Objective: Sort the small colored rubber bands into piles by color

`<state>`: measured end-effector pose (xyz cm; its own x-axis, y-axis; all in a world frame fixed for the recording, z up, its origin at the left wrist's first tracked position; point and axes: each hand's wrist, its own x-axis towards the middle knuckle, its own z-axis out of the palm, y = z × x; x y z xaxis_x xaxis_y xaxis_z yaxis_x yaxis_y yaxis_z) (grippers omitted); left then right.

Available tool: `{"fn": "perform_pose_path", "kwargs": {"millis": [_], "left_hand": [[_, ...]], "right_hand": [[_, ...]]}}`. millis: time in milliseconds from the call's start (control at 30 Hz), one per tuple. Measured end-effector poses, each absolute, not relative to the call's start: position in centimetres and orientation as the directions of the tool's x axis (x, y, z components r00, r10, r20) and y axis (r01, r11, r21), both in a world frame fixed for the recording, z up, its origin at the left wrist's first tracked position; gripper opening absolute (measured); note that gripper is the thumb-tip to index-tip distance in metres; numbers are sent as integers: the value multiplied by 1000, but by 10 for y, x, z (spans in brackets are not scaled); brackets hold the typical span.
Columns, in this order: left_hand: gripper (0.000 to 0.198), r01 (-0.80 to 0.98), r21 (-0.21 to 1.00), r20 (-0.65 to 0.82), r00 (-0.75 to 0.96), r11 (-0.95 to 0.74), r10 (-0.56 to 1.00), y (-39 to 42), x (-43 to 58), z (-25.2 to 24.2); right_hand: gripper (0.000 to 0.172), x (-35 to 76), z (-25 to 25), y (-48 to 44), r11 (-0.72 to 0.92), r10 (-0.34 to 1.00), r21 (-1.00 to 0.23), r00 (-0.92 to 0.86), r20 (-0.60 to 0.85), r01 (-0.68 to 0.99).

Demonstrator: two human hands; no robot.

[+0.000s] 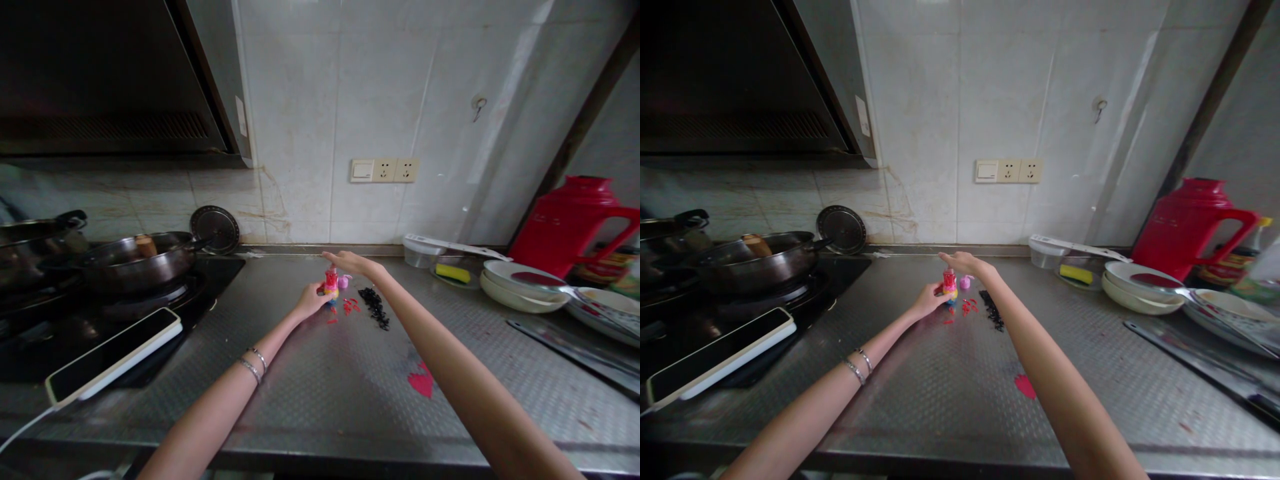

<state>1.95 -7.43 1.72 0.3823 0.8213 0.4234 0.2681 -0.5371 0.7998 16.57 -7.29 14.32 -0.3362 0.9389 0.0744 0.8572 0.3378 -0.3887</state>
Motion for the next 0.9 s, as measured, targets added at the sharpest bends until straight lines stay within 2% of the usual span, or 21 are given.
{"fn": "perform_pose_path", "kwargs": {"millis": [67, 133, 200, 267, 400, 533, 767, 900], "left_hand": [[36, 272, 802, 412, 393, -532, 822, -73, 20, 16], [35, 266, 804, 412, 396, -532, 821, -70, 21, 13], [36, 248, 811, 418, 387, -529, 822, -66, 21, 9], [38, 219, 824, 419, 386, -523, 822, -62, 22, 5], [38, 187, 824, 435, 395, -534, 809, -58, 23, 0], [39, 213, 812, 442, 383, -543, 811, -57, 23, -1], [39, 210, 810, 447, 383, -548, 808, -59, 22, 2], [38, 210, 819, 436, 377, -533, 817, -60, 22, 3]], "right_hand": [[62, 175, 141, -77, 410, 912, -463, -369, 181, 786], [47, 187, 134, -81, 478, 877, -492, -368, 308, 728], [33, 199, 122, -85, 502, 854, -495, -317, 412, 709], [26, 210, 105, -88, 480, 854, -507, -247, 459, 716], [22, 226, 65, -89, 347, 911, -529, -144, 386, 774], [24, 231, 36, -85, 313, 937, -517, -170, 305, 797], [36, 226, 29, -89, 283, 948, -385, -196, 249, 878], [37, 221, 28, -92, 276, 951, -298, -215, 223, 914]]}}
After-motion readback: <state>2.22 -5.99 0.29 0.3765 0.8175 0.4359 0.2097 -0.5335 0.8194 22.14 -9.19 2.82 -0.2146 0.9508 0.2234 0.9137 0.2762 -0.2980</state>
